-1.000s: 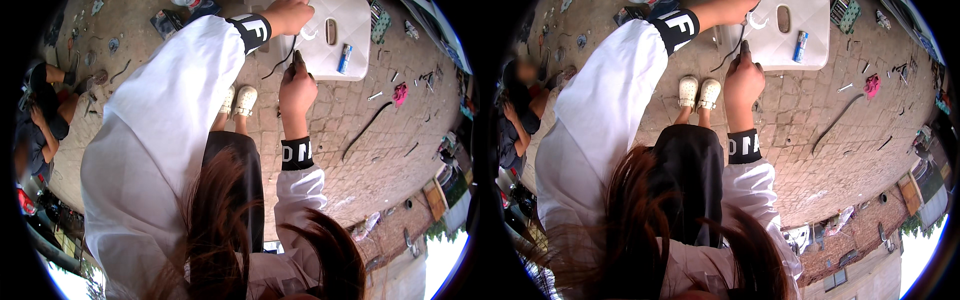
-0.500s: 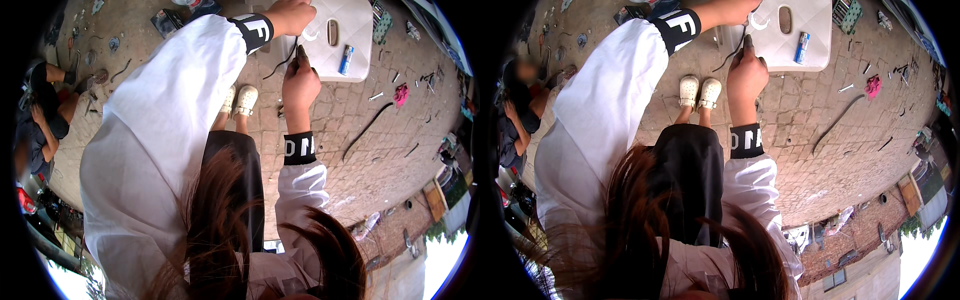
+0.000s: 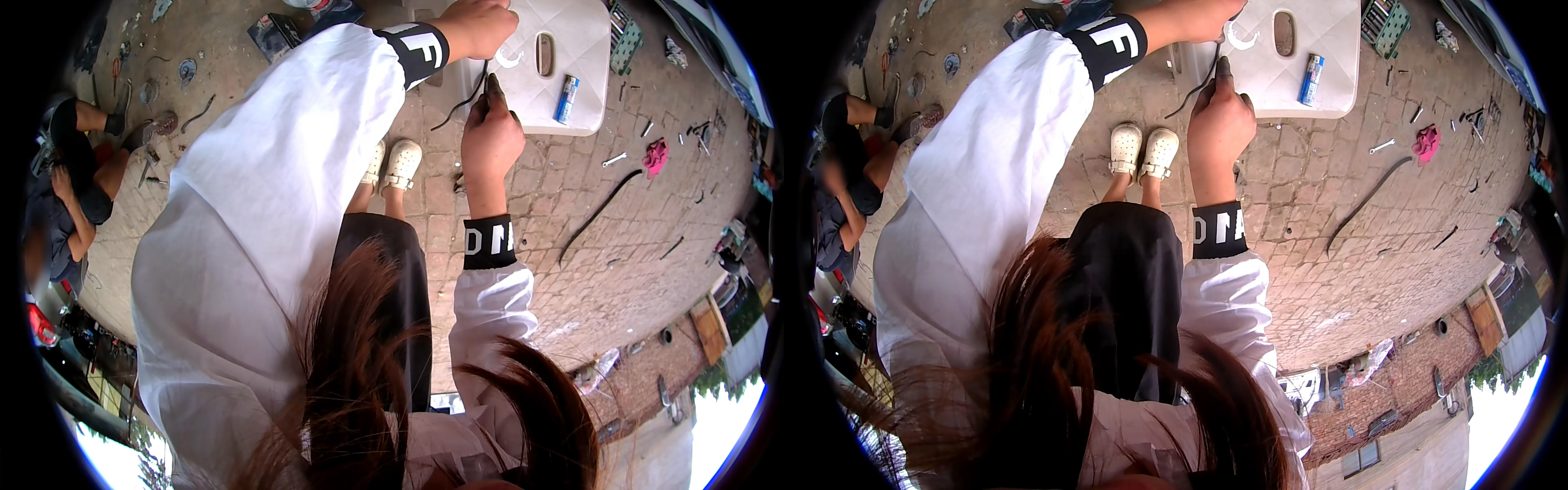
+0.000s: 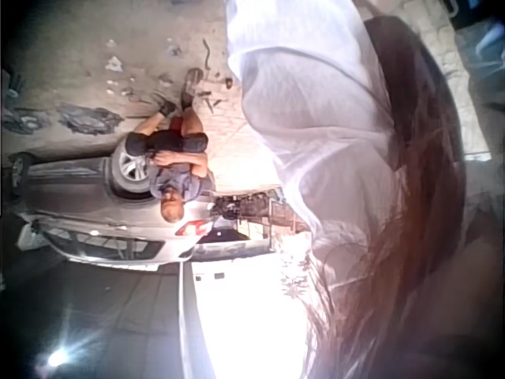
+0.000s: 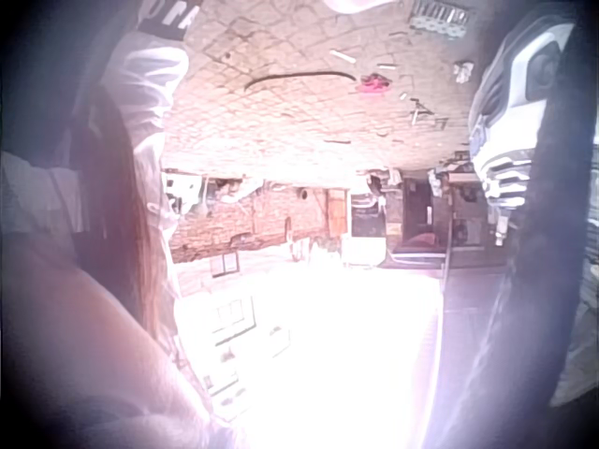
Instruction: The person strips the insulation from the ends of two wires using a knife. They then twist the exposed metal strands of the wires together to join them. The person repeats this process for another pair of wires.
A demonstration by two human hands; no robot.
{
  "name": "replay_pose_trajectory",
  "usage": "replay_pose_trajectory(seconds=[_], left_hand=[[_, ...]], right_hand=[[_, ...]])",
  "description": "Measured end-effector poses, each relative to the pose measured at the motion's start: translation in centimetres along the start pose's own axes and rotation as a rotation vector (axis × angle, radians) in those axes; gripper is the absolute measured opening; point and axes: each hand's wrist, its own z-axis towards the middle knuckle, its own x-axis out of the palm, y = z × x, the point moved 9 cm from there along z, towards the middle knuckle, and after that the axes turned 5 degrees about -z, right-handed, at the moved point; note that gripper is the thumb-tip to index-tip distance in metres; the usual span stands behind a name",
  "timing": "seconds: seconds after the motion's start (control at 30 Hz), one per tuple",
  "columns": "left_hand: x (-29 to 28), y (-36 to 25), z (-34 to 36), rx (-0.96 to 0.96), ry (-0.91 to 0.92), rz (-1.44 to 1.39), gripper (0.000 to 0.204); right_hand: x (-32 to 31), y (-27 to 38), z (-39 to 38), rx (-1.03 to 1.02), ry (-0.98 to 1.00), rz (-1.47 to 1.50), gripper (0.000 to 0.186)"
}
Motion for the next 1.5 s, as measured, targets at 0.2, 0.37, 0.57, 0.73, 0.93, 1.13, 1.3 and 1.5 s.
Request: replay_pose_trajectory(seconds=[0.2, 0.37, 0.57, 0.73, 0.93, 1.13, 1.3, 1.5], left_hand=[[-0.1, 0.0, 0.0, -0.005, 0.017, 0.000, 0.015], [0.0, -0.3, 0.1, 0.005, 0.030, 0.003, 0.016], [-0.1, -0.1, 0.1, -0.011, 0.032, -0.001, 0.017], [-0.2, -0.2, 0.1, -0.003, 0.010, 0.004, 0.015], [0.0, 0.0, -0.2, -0.055, 0.006, 0.012, 0.014], [0.5, -0.3, 0.1, -0.127, 0.150, 0.132, 0.016], [0.5, -0.2, 0.1, -0.136, 0.152, 0.118, 0.016], [0.7, -0.1, 0.2, -0.138, 0.150, 0.123, 0.016]], right_hand=[[0.2, -0.1, 0.0, 0.010, 0.004, -0.008, 0.039], [0.0, -0.2, 0.1, 0.029, 0.017, -0.020, 0.039], [0.0, 0.0, 0.2, 0.020, 0.046, -0.028, 0.040], [0.0, 0.0, 0.4, 0.024, 0.090, -0.067, 0.039], [0.3, 0.1, 0.3, 0.026, 0.120, -0.092, 0.037], [0.6, -0.1, 0.2, 0.066, 0.179, -0.117, 0.040], [0.6, 0.0, 0.2, 0.077, 0.200, -0.149, 0.040], [0.6, 0.0, -0.1, 0.055, 0.181, -0.153, 0.039]])
